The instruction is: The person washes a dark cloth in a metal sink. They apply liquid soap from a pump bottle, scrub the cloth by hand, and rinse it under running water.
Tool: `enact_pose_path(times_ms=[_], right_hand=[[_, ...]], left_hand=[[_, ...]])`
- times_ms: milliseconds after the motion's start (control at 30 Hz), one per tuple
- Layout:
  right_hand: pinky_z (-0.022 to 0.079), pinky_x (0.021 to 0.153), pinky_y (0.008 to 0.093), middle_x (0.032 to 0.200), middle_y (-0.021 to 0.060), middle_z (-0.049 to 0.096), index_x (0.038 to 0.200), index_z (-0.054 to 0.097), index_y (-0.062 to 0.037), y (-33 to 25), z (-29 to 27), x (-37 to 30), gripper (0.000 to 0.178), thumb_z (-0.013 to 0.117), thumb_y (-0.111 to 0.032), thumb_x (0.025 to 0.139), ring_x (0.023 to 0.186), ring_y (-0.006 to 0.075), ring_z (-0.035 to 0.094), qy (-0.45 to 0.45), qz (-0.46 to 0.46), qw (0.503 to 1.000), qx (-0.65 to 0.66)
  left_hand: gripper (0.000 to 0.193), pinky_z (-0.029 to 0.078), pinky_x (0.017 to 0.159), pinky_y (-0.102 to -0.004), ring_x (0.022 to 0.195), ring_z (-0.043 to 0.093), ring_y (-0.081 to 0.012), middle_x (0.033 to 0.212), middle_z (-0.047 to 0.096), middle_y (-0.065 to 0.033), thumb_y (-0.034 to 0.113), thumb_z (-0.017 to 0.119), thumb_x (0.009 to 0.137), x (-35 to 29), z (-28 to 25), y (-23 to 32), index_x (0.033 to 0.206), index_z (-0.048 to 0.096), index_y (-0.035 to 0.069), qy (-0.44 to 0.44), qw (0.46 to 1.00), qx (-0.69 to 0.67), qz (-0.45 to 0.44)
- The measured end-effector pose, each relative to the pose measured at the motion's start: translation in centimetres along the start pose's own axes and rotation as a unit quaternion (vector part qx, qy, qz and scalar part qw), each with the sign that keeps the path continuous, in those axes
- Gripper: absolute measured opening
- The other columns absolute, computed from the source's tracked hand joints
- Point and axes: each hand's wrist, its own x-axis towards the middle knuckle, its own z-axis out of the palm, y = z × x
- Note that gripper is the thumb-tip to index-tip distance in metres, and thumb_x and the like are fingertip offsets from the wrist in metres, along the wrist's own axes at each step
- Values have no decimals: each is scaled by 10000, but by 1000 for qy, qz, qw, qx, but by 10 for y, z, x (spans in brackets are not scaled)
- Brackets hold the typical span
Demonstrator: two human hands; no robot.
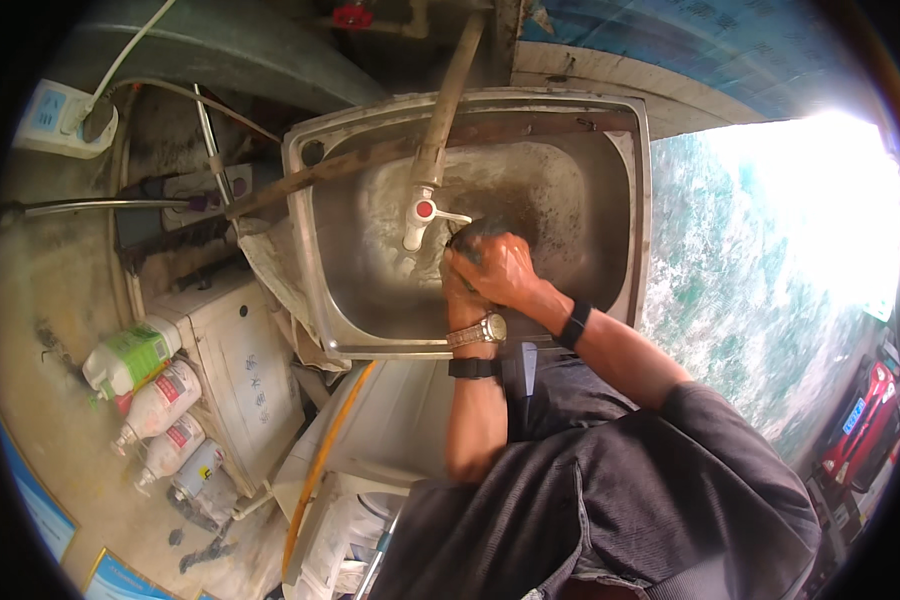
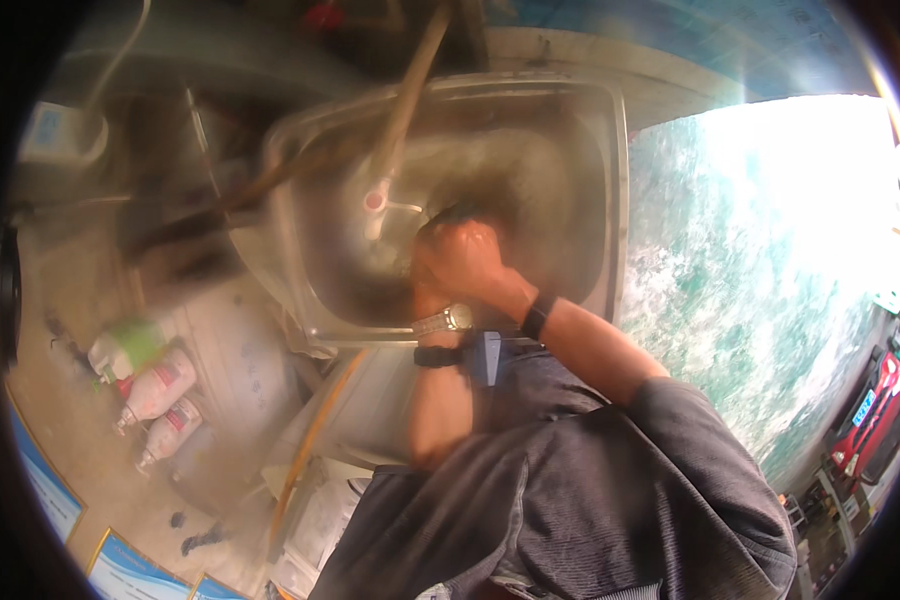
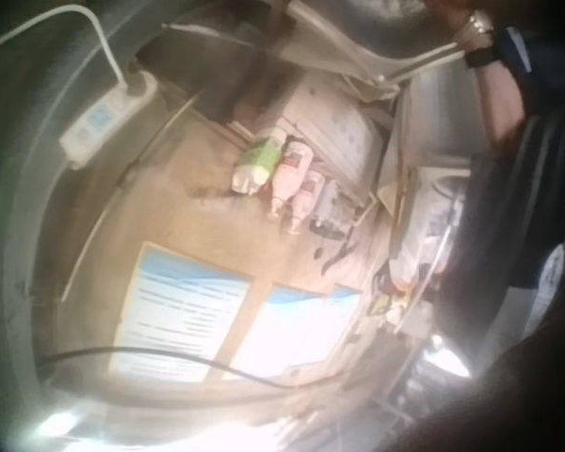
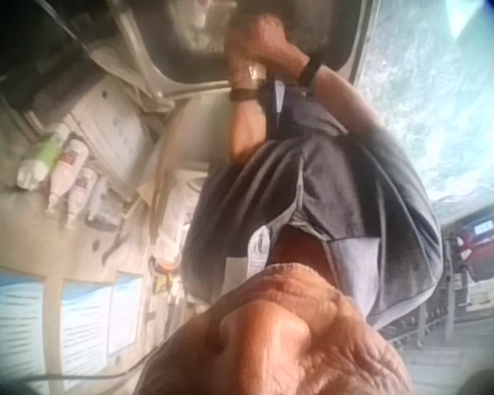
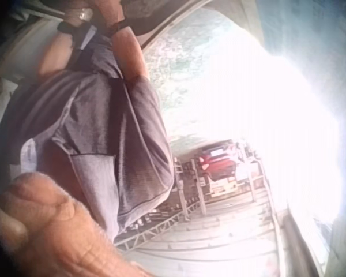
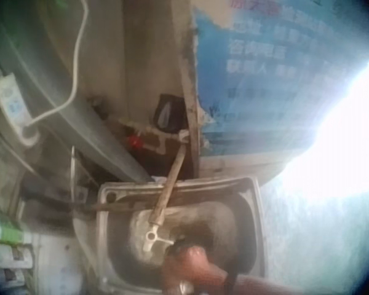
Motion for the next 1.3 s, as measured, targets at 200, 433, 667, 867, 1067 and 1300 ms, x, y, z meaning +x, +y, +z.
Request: enact_pose_path(times_ms=[200,433,667,867,1067,1300], right_hand=[[500,676,505,761,213,643,939,598,-48,42,15,67,230,613,-245,821,749,424,623,64,93,993,-43],[489,748,481,887,204,635,1017,532,-60,19,24,-27,240,631,-135,813,880,408,609,-19,7,1000,13],[506,694,510,834,226,653,1008,564,-29,57,23,69,246,592,-215,850,789,433,627,37,77,986,-141],[485,675,487,800,273,622,959,570,-1,26,8,-2,212,620,-182,859,788,465,606,78,37,992,91],[486,691,505,800,272,633,940,576,-3,7,19,9,235,622,-218,859,804,473,605,73,90,992,39],[492,837,471,1003,256,652,1059,614,-9,106,-18,108,465,616,-431,864,975,425,611,81,125,982,-116]], left_hand=[[266,504,740,-303,858,611,-176,999,626,-61,158,547,900,6,24,-14,1111,601,5,155,899,-369,-181],[174,504,724,-302,779,609,-186,882,634,-56,172,529,923,35,-12,-41,969,616,29,71,921,-341,-176],[223,460,836,-316,886,587,-191,988,646,-62,50,643,810,5,30,15,1022,648,-18,176,950,-209,-149],[150,475,763,-287,842,588,-160,896,645,-49,92,588,877,43,2,10,964,645,-16,157,936,-268,-164],[168,489,774,-292,881,591,-158,979,624,-44,153,564,916,23,3,4,991,621,14,70,960,-227,-148],[340,424,937,-279,1070,571,-157,1178,621,-94,223,586,917,15,-31,47,1148,617,-25,104,908,-305,-268]])
